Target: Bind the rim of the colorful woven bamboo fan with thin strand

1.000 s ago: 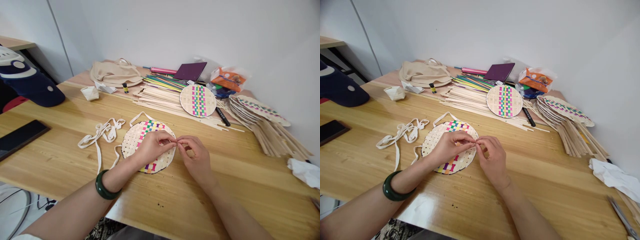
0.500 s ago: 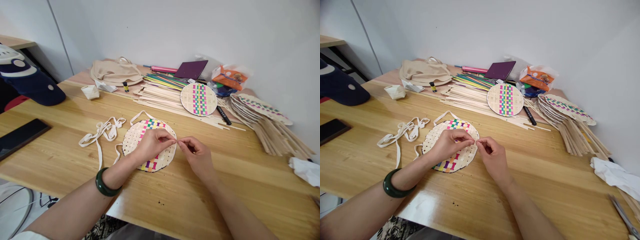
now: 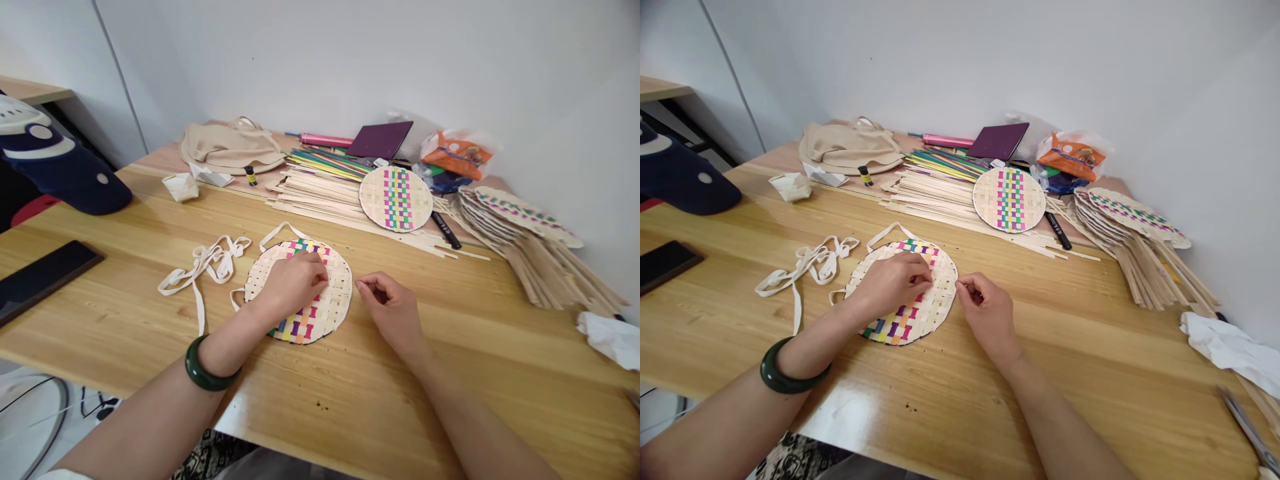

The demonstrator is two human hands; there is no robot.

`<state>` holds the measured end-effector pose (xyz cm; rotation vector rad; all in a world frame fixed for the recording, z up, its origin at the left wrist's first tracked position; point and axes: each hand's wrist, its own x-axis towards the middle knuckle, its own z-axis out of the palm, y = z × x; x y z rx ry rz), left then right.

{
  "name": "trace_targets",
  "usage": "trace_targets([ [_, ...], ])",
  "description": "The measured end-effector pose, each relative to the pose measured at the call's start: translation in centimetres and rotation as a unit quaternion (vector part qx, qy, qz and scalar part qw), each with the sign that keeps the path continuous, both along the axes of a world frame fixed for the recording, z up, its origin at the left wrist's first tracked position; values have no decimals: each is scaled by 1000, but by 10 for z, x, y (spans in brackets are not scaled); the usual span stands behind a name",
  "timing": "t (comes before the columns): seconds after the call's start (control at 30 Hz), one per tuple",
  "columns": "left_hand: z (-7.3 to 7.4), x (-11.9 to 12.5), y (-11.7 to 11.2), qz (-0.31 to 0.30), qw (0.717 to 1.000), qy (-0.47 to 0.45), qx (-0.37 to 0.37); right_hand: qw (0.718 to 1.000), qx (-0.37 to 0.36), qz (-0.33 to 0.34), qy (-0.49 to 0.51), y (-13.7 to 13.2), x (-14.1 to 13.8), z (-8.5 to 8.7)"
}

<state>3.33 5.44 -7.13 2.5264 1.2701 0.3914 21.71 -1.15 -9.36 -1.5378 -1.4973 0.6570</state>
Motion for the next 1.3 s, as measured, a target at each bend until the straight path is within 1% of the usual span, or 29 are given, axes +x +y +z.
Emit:
trace_targets([
  [0.13,-1,3,0,-13,999,33,14,1000,-6,-1,10,0,-1,0],
  [0.23,-2,5,0,-31,998,46,38,1000,-9,4,20,0,-3,0],
  [0.3,-3,6,0,-42,997,31,59,1000,-10,7,25,0,-3,0],
  [0.37,-3,6,-1,-40,997,-3,61,999,-10,8,31,1,-4,1],
  [0.43,-2,6,-2,-24,997,-60,35,999,-9,8,43,1,-4,2],
  [0.5,-1,5,-3,-8,989,-147,-12,998,-9,8,56,1,-3,5],
  [0.6,-1,8,-6,-16,952,-285,-107,995,-15,3,94,1,-3,7],
  [0.7,-3,14,-9,-23,915,-356,-189,988,-22,-15,154,0,-4,8],
  [0.77,-4,17,-11,-18,902,-371,-219,982,-19,-36,183,0,-4,8],
  [0.87,-3,19,-12,-13,895,-376,-239,976,-20,-52,208,0,-4,8],
  [1.1,-4,19,-14,-12,885,-380,-270,967,-59,-15,248,0,-5,12],
  [1.3,-5,20,-14,-7,882,-384,-274,963,-67,-4,263,0,-4,13],
])
